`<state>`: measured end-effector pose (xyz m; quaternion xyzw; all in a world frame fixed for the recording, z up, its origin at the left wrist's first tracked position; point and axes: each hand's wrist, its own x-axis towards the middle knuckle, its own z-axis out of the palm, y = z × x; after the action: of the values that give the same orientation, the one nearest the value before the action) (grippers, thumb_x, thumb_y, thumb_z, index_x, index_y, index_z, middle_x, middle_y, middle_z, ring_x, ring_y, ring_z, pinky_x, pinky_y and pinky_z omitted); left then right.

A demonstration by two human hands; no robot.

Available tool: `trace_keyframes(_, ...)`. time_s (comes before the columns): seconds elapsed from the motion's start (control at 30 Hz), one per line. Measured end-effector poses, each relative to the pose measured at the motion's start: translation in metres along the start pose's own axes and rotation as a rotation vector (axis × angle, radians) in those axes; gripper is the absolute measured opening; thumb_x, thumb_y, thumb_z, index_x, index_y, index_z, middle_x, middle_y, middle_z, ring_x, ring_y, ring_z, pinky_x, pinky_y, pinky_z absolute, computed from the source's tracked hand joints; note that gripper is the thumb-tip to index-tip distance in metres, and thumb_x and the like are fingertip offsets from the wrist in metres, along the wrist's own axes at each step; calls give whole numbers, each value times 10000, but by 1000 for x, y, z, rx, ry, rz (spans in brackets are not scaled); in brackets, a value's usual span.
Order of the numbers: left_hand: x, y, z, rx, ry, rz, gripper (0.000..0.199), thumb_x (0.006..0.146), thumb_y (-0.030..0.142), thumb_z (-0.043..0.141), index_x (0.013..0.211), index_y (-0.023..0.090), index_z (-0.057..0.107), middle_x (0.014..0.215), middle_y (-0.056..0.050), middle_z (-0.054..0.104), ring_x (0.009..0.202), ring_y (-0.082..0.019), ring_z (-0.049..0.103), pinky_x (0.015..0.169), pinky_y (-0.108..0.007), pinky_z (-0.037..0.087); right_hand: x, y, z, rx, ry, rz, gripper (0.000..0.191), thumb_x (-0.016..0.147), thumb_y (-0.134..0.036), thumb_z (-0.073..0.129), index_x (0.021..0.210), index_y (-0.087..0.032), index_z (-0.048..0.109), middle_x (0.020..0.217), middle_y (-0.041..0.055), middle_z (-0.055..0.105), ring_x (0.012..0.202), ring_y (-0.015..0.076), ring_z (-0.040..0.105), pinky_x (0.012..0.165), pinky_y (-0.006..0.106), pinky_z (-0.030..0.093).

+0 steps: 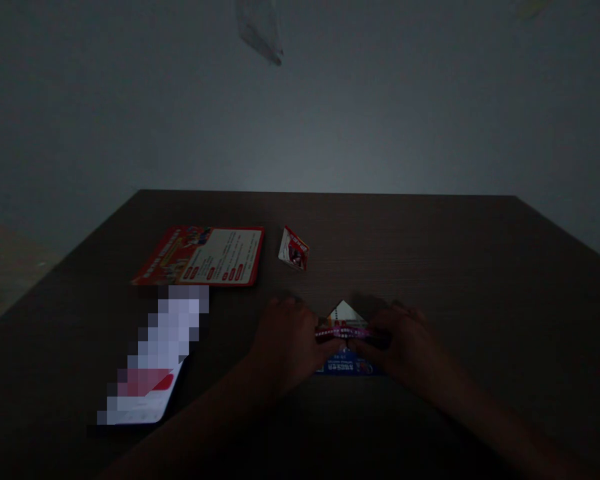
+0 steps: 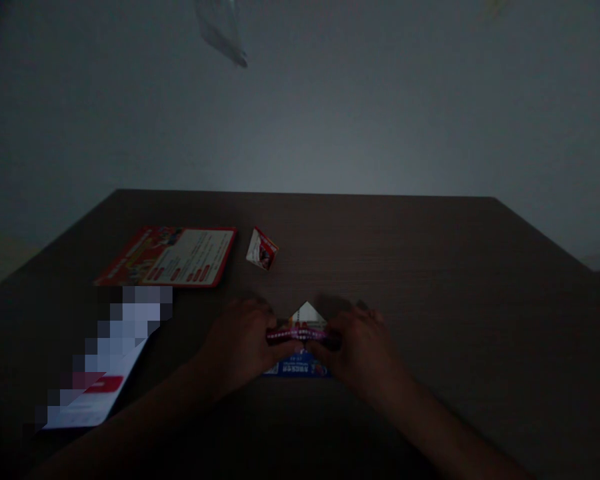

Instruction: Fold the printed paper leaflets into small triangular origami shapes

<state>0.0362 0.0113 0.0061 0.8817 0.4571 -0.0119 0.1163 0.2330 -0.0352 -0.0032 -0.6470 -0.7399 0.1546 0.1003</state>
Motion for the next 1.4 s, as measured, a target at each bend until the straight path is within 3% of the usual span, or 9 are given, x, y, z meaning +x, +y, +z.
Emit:
trace_keyframes(0.5,-1,-13,-11,-10,-97,-41,529,746,657,502,752,167,701,787,-106,654,740,-250,591,674,-362,415,2,10,-13,-7,-104,93,236,754,-446,626,690,-228,692,693,31,688,712,230,594,657,350,357)
trace_keyframes(0.67,0,-15,-17,-19,-160,-57,499,748,633,509,726,178,712,738,-87,654,708,-237,595,655,-342,412,1,17,-19,33,-152,126,244,739,-452,633,658,-230,692,659,29,689,655,215,607,574,315,363)
trace_keyframes(0.93,0,-20,-24,-100,-209,-102,516,717,665,514,677,186,700,682,-74,659,629,-209,601,551,-285,369,1,30,-29,103,-228,183,203,724,-428,647,689,-239,714,701,25,714,654,206,643,539,286,406)
trace_keyframes(1.13,-2,-27,-24,-180,-262,-151,432,723,600,551,661,195,687,647,-44,662,561,-168,590,490,-242,327,1,40,-32,148,-266,222,176,729,-399,642,707,-242,718,711,27,724,643,205,658,524,275,425)
trace_keyframes(1.4,-6,-39,-22,-219,-242,-161,308,696,503,624,697,202,687,716,-41,681,652,-193,630,501,-247,349,1,42,-30,178,-246,218,169,715,-383,649,711,-229,718,704,34,721,641,207,657,520,269,431)
